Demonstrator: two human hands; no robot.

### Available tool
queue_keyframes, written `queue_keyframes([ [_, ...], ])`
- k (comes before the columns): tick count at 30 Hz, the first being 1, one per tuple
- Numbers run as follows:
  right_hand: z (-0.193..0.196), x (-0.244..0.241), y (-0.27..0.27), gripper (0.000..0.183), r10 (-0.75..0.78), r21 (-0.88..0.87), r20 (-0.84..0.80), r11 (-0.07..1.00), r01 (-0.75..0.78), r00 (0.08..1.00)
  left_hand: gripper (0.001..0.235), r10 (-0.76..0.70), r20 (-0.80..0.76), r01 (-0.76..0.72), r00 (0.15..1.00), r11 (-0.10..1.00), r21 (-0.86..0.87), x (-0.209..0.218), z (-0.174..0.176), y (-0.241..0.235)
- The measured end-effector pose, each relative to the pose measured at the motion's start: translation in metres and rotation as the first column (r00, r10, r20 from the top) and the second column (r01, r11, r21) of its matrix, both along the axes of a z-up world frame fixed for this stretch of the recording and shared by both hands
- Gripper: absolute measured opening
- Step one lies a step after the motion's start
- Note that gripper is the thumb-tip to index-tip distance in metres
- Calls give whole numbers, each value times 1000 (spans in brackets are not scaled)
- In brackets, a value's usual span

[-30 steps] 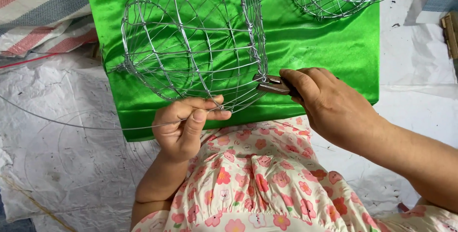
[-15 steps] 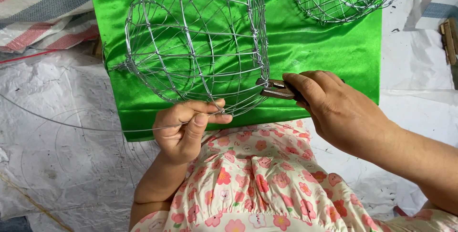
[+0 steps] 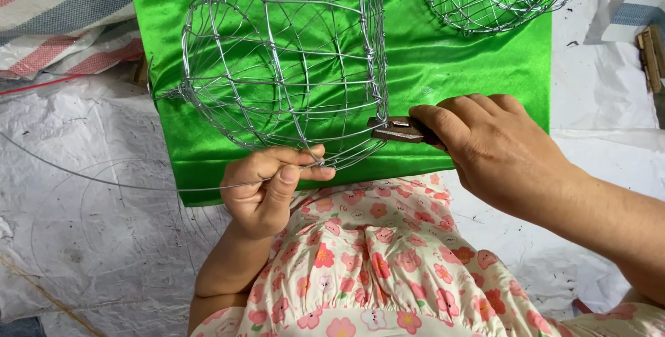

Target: Constructing a wire basket by bending, twisting, and cutting metal wire using pliers.

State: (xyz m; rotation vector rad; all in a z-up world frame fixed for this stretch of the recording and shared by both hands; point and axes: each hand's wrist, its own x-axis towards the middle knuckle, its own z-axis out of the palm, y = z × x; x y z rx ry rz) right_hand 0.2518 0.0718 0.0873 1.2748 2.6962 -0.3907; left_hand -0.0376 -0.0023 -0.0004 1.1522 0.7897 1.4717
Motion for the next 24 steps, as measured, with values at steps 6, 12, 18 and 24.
queue_keyframes([
  [6, -1, -5, 9, 30, -46, -114, -137, 993, 30, 989, 10, -6, 2, 6, 1000, 1000, -14, -1, 2, 0],
  [12, -18, 5, 17, 34, 34, -114, -146, 992, -51, 989, 7, 24, -29, -25, 999, 999, -33, -2, 4, 2],
  [18, -32, 10, 29, 34, 110, -96, -219, 986, -133, 970, 9, 4, -12, -4, 1000, 1000, -25, -9, 6, 8],
  [24, -66, 6, 28, 31, 76, -164, -337, 977, -137, 938, 27, -14, -62, 12, 998, 999, -42, -22, 31, 22],
])
